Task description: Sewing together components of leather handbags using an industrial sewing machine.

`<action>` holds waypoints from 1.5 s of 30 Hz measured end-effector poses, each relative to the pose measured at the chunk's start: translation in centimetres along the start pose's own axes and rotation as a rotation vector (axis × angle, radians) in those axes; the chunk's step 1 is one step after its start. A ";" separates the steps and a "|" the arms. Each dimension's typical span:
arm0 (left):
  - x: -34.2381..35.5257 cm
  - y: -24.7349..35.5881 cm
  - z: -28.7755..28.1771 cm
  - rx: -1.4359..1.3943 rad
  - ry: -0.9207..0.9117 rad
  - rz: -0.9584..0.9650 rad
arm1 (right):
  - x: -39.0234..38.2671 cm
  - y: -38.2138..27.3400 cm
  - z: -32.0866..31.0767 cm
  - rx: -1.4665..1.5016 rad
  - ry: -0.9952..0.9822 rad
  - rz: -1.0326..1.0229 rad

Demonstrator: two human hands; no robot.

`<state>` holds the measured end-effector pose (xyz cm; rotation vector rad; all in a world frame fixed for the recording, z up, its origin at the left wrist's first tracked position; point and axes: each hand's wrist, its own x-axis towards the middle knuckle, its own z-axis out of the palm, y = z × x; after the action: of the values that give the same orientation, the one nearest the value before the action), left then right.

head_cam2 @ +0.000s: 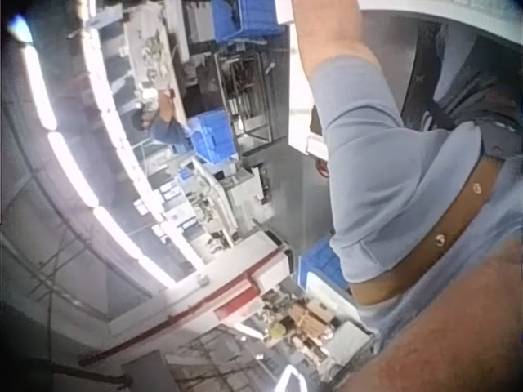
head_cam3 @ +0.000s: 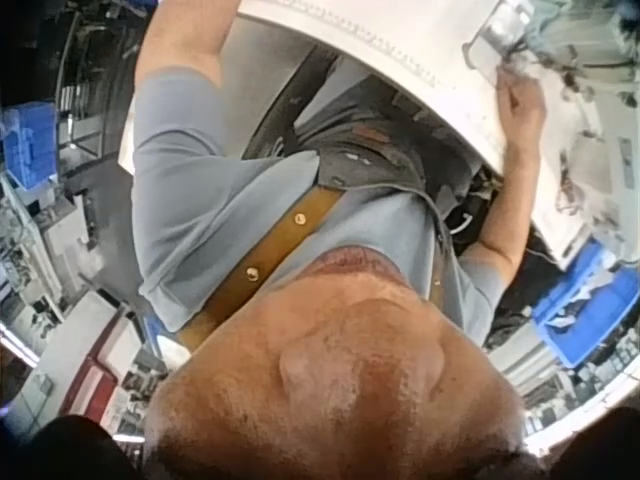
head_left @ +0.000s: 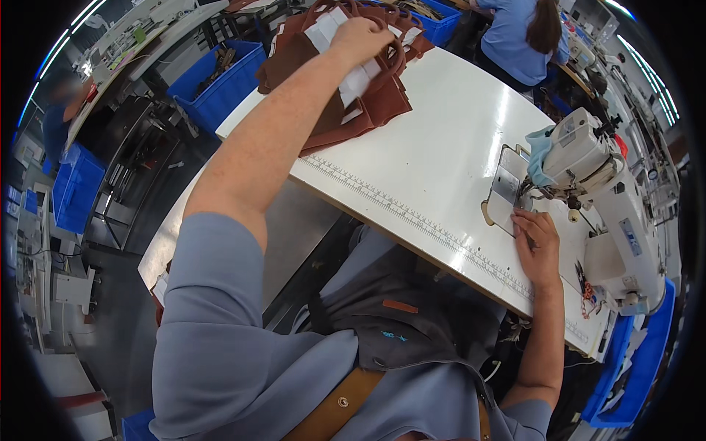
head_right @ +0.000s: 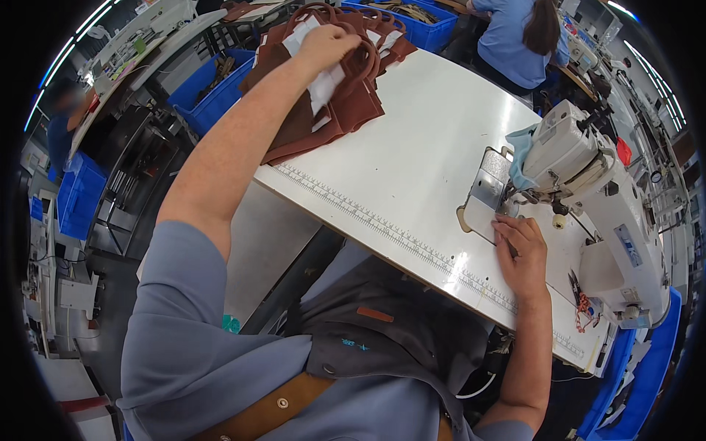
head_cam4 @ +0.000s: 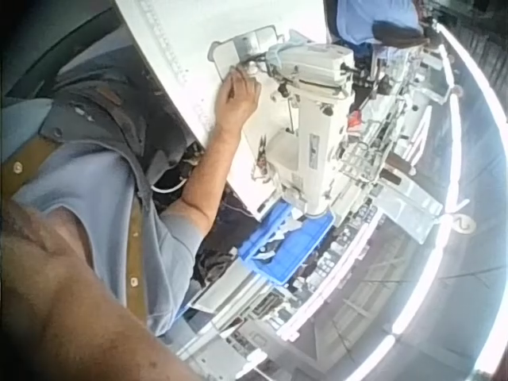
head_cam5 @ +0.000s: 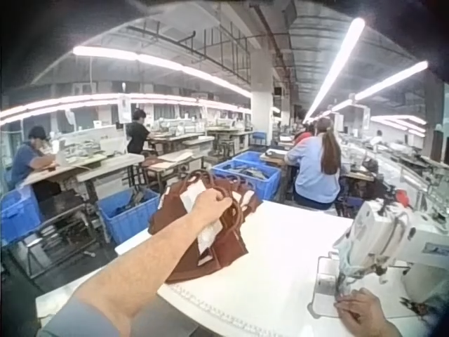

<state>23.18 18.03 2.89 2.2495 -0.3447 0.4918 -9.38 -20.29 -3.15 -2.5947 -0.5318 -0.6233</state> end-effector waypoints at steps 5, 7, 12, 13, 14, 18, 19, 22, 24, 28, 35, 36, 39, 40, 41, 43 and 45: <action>-0.3 -3.9 -4.2 -1.169 0.045 -0.225 | 3.6 -3.0 0.8 -0.036 -0.011 -0.190; -1.0 -4.0 -4.4 -1.081 0.072 -0.179 | 7.4 -6.8 1.8 -0.034 -0.070 -0.343; -2.2 -1.6 -3.7 -1.095 -0.032 -0.222 | 16.1 -13.3 10.2 -0.196 -0.087 -0.564; -2.6 -0.5 -3.4 -1.108 -0.010 -0.174 | 17.5 -13.0 12.2 -0.198 -0.080 -0.549; -2.8 0.1 -3.5 -1.119 0.020 -0.125 | 18.9 -12.7 14.2 -0.323 -0.044 -0.506; -3.3 -2.0 -8.2 -1.098 0.126 -0.138 | 19.7 -12.9 18.0 -0.431 -0.169 -0.299; -2.6 -7.6 -14.6 -1.076 0.144 -0.011 | 20.2 -15.0 18.2 -0.400 -0.154 -0.363; -3.3 -4.5 -19.8 -1.204 -0.036 0.010 | 19.8 -13.3 18.0 -0.397 -0.178 -0.322; -7.2 5.0 -18.2 -1.255 -0.299 0.127 | 19.0 -11.4 17.9 -0.385 -0.163 -0.310; -15.3 10.7 -24.5 -0.600 -0.570 0.112 | 17.0 -12.1 15.5 -0.166 0.003 -0.379; -19.3 19.2 -16.2 0.585 -0.470 0.918 | 10.2 -6.9 7.1 0.584 -0.099 0.143; -19.5 19.4 -13.4 0.521 -0.447 0.980 | 9.1 -5.5 7.2 0.770 -0.109 0.192; -20.8 19.6 -6.2 0.358 -0.452 1.149 | 7.6 -5.1 3.2 0.960 -0.353 0.292; -21.2 20.4 -3.6 0.370 -0.492 1.172 | 6.7 -3.8 2.5 1.070 -0.446 0.419; -21.3 21.2 -0.5 0.371 -0.536 1.203 | 5.6 -3.3 2.3 1.061 -0.429 0.445; -21.8 21.2 5.6 0.309 -0.430 1.468 | 4.3 -2.9 2.4 1.168 -0.136 0.717; -23.1 22.8 9.8 0.316 -0.447 1.627 | 2.8 -0.2 1.0 1.255 -0.085 0.879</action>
<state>-4.01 -2.14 1.23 1.8451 -2.4884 0.8160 -6.76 -18.93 -2.50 -1.3873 0.2137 0.1438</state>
